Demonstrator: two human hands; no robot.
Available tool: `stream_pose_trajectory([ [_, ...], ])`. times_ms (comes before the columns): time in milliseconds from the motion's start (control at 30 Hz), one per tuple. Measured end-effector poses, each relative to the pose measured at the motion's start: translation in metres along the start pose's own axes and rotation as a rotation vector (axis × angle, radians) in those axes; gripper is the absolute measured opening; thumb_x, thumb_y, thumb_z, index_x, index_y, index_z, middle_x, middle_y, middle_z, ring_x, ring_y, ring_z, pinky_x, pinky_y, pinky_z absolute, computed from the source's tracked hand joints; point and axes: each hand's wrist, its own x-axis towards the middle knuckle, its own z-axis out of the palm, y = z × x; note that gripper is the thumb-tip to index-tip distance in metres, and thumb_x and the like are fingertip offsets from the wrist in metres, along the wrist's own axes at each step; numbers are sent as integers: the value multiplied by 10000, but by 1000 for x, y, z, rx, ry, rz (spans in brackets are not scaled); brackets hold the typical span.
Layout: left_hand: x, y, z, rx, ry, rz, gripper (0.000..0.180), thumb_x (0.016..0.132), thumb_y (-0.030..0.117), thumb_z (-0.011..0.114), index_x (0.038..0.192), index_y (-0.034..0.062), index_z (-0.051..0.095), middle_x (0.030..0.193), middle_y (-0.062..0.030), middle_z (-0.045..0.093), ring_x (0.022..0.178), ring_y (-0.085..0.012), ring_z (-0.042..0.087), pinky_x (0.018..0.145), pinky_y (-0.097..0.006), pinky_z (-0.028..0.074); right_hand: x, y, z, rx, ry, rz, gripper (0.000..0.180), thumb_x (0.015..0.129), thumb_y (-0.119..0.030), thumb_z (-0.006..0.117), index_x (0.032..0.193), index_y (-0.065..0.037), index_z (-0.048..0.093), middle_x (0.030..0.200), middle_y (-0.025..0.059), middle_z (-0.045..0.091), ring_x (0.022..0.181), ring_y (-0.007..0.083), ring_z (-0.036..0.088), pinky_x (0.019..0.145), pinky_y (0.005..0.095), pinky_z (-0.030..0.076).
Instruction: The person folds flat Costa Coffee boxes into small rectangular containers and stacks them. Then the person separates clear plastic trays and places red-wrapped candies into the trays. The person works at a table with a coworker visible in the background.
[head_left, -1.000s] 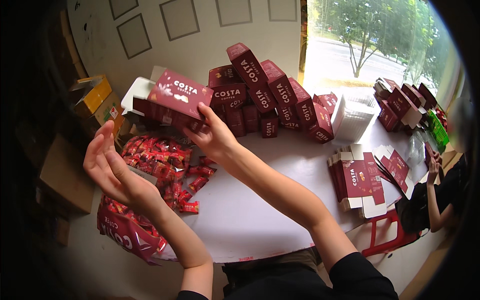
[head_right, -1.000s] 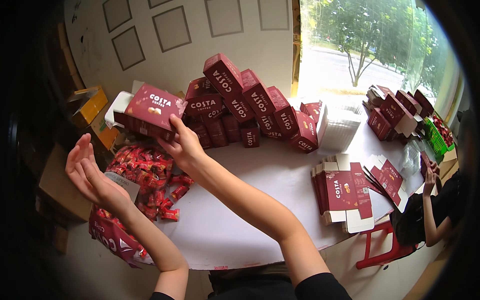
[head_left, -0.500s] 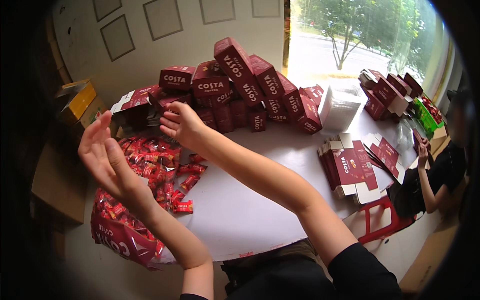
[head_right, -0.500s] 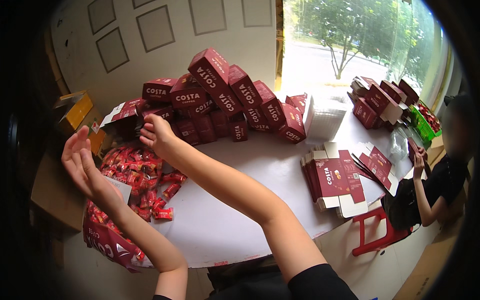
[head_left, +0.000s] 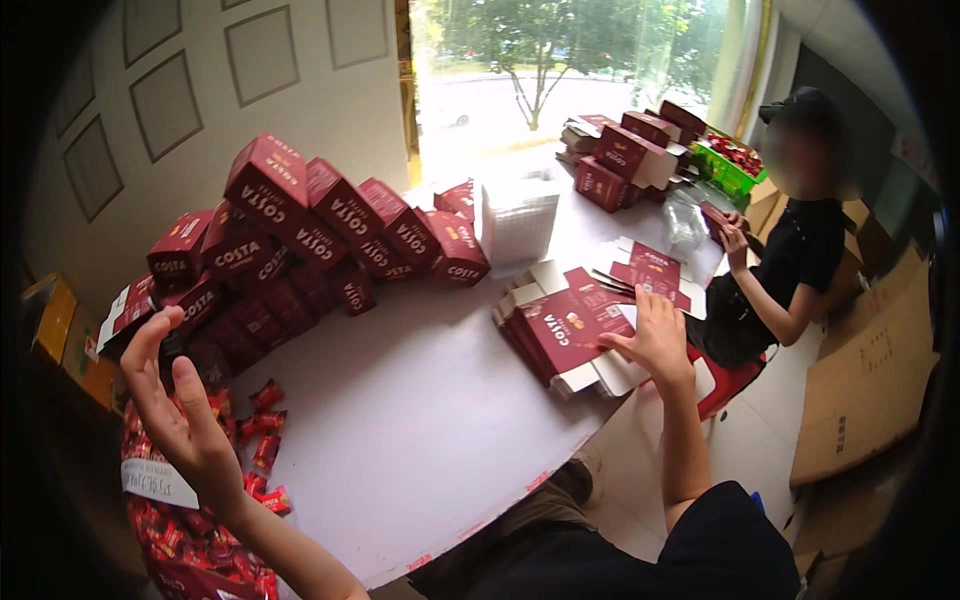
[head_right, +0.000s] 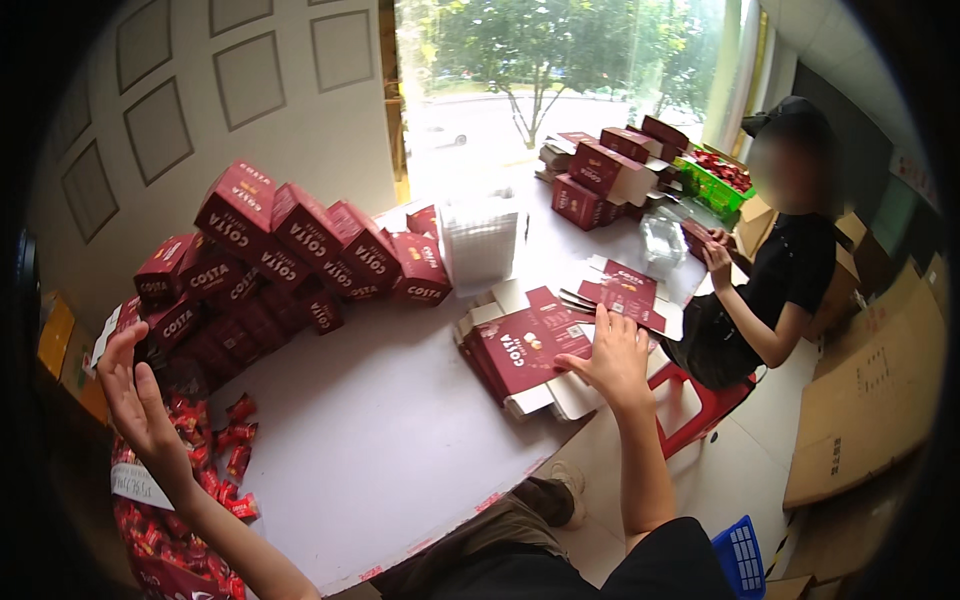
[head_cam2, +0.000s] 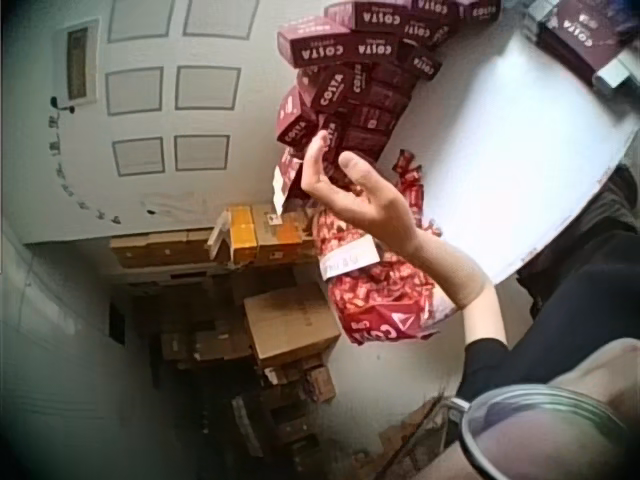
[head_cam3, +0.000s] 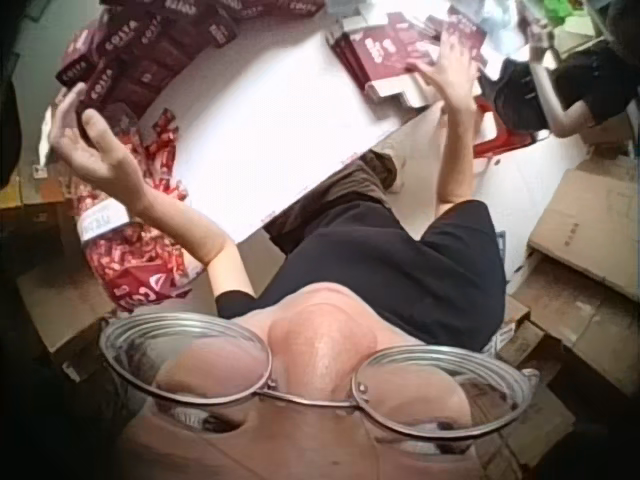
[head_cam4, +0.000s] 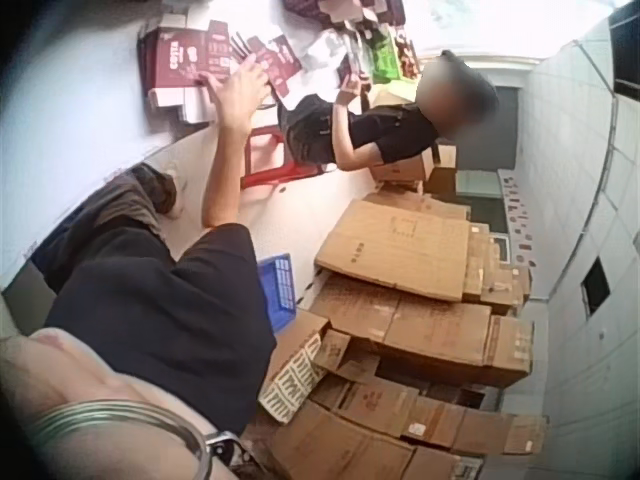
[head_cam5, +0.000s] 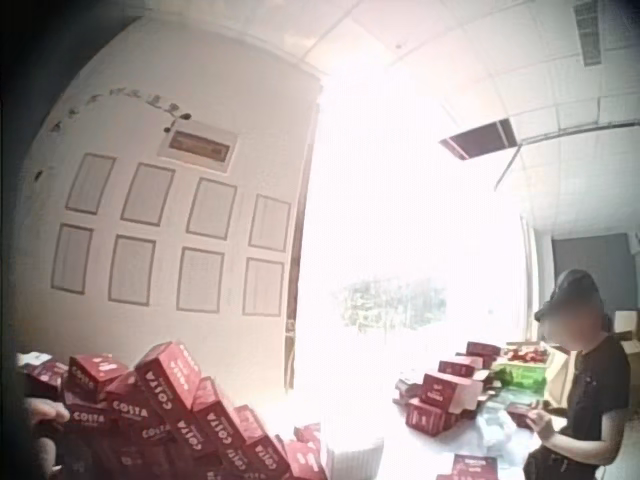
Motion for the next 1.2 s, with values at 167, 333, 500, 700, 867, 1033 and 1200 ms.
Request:
stream_pose_trajectory([
  [167,-9,10,32,36,-296,-32,247,847,101,455,1068,2,504,1070,-124,554,1065,-261,495,964,-381,342,-3,19,18,353,-291,148,599,659,-534,688,930,-12,574,924,140,591,878,281,581,746,363,466],
  [333,-17,21,57,3,-468,-55,207,817,135,517,988,20,537,963,-121,570,940,-285,514,884,-372,373,-6,2,3,438,-65,143,421,700,-310,719,948,-12,555,935,134,583,880,285,574,737,366,463],
  [500,-19,18,59,-83,-582,-102,286,830,181,526,1064,17,512,1025,-119,563,1004,-277,506,945,-383,339,4,-16,-39,786,159,217,202,786,-95,622,958,-24,544,827,123,631,716,284,619,674,360,482],
  [700,-26,11,70,-715,-290,-325,715,867,478,497,1371,43,234,1336,-144,366,1225,-252,381,1034,-407,253,22,-103,-91,1443,251,-273,264,780,92,568,1011,-25,511,905,58,588,822,139,591,756,248,469],
  [867,-13,23,36,-954,503,-757,601,875,493,460,1249,30,381,1217,-110,445,1110,-204,468,888,-357,445,24,-177,-113,1075,279,-895,672,735,30,547,1359,-103,335,794,76,527,647,251,543,601,339,469],
  [1033,-16,9,27,-166,744,-405,508,915,438,397,1157,-7,409,1112,-134,450,1030,-207,503,769,-341,492,23,-227,-126,1294,420,-925,730,705,28,509,1372,30,213,1102,165,487,971,293,493,875,360,383],
  [1200,-23,-8,33,195,672,-143,411,954,312,318,1155,-40,385,1089,-148,435,1014,-238,499,734,-365,481,19,-246,-109,1661,391,-840,503,671,108,547,1138,-45,440,960,141,526,853,297,515,736,371,406],
])
